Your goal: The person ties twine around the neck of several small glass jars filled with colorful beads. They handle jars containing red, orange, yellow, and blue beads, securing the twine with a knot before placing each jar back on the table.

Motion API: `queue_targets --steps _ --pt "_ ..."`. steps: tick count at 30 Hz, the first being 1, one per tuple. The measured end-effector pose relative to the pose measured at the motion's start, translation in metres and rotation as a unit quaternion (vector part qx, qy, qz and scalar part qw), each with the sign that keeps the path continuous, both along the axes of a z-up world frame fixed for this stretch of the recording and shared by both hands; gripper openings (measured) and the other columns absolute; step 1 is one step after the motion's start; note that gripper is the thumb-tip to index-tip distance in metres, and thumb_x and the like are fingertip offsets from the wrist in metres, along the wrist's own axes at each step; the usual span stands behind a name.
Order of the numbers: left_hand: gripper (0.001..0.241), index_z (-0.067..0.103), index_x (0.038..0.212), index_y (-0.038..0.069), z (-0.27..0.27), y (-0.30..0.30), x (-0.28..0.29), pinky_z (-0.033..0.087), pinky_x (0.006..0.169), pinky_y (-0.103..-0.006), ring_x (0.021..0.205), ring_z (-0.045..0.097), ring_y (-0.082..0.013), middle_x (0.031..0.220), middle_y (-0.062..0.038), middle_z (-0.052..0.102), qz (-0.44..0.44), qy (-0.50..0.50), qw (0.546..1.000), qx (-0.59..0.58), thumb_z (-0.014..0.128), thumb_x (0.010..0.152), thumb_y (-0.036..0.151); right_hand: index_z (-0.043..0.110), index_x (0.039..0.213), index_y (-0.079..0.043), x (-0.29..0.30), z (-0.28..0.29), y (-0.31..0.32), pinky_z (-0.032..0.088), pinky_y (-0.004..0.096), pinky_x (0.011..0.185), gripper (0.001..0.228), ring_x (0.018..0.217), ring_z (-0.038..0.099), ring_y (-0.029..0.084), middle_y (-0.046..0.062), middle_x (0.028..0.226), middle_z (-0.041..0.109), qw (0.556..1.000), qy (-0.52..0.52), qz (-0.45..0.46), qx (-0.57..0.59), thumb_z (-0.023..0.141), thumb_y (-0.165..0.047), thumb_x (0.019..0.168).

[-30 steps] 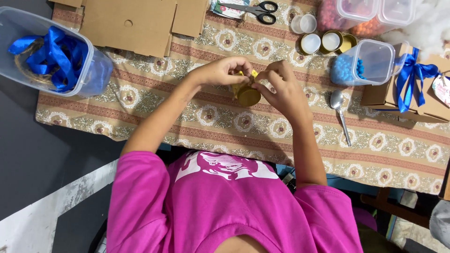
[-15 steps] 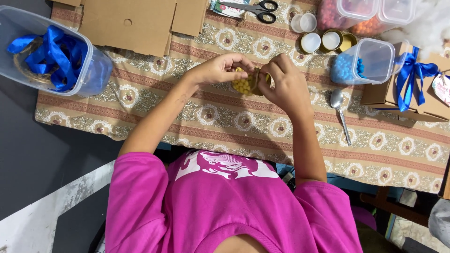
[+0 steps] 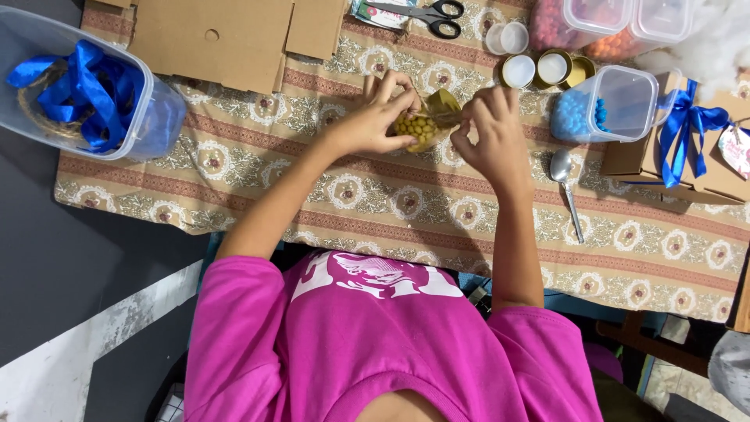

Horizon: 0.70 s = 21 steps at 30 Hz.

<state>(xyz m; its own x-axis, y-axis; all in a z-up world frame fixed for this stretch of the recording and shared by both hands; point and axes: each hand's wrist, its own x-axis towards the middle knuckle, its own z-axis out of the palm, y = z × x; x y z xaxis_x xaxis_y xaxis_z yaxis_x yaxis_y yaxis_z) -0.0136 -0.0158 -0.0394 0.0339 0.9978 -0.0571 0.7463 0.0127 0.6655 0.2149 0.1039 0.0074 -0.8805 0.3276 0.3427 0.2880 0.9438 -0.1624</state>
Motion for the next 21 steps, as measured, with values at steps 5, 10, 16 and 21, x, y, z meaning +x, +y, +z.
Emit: queue_targets --steps 5,10,16,21 --pt "0.071 0.032 0.134 0.020 -0.010 0.006 0.006 0.043 0.095 -0.0765 0.137 0.014 -0.0366 0.149 -0.008 0.001 0.005 0.007 1.000 -0.027 0.079 0.084 0.038 0.051 0.096 0.000 0.010 -0.005 -0.013 0.051 0.037 0.067 0.012 0.087 0.052 0.025 0.014 0.112 0.051 0.996 0.002 -0.011 -0.085 0.063 0.000 0.091" --pt "0.094 -0.002 0.145 0.028 -0.023 0.007 0.009 0.058 0.076 -0.0313 0.127 0.024 -0.0227 0.147 -0.012 0.009 0.040 -0.033 0.997 -0.051 0.074 0.091 0.021 0.056 0.100 -0.002 0.017 -0.041 -0.016 0.058 0.030 0.081 0.016 0.098 0.056 0.021 0.012 0.122 0.052 0.992 -0.015 -0.036 -0.119 0.068 -0.003 0.090" --pt "0.037 0.051 0.123 0.005 -0.051 -0.004 0.012 0.047 0.098 -0.0527 0.123 0.039 -0.0398 0.132 -0.017 0.044 -0.009 0.004 0.996 0.088 0.068 0.096 0.025 0.052 0.093 -0.001 0.018 -0.043 -0.005 0.057 0.047 0.086 0.016 0.097 0.064 0.039 0.017 0.105 0.050 0.979 0.115 -0.014 -0.169 0.061 0.009 0.084" --pt "0.056 0.035 0.140 0.020 -0.015 -0.036 0.013 0.035 0.107 -0.0636 0.123 0.046 -0.0520 0.133 -0.029 0.050 -0.011 -0.144 0.986 0.085 0.068 0.095 0.014 0.063 0.109 0.000 0.035 -0.056 0.018 0.061 0.046 0.088 0.009 0.103 0.067 0.037 0.020 0.109 0.055 0.958 0.067 -0.043 -0.275 0.062 0.002 0.100"
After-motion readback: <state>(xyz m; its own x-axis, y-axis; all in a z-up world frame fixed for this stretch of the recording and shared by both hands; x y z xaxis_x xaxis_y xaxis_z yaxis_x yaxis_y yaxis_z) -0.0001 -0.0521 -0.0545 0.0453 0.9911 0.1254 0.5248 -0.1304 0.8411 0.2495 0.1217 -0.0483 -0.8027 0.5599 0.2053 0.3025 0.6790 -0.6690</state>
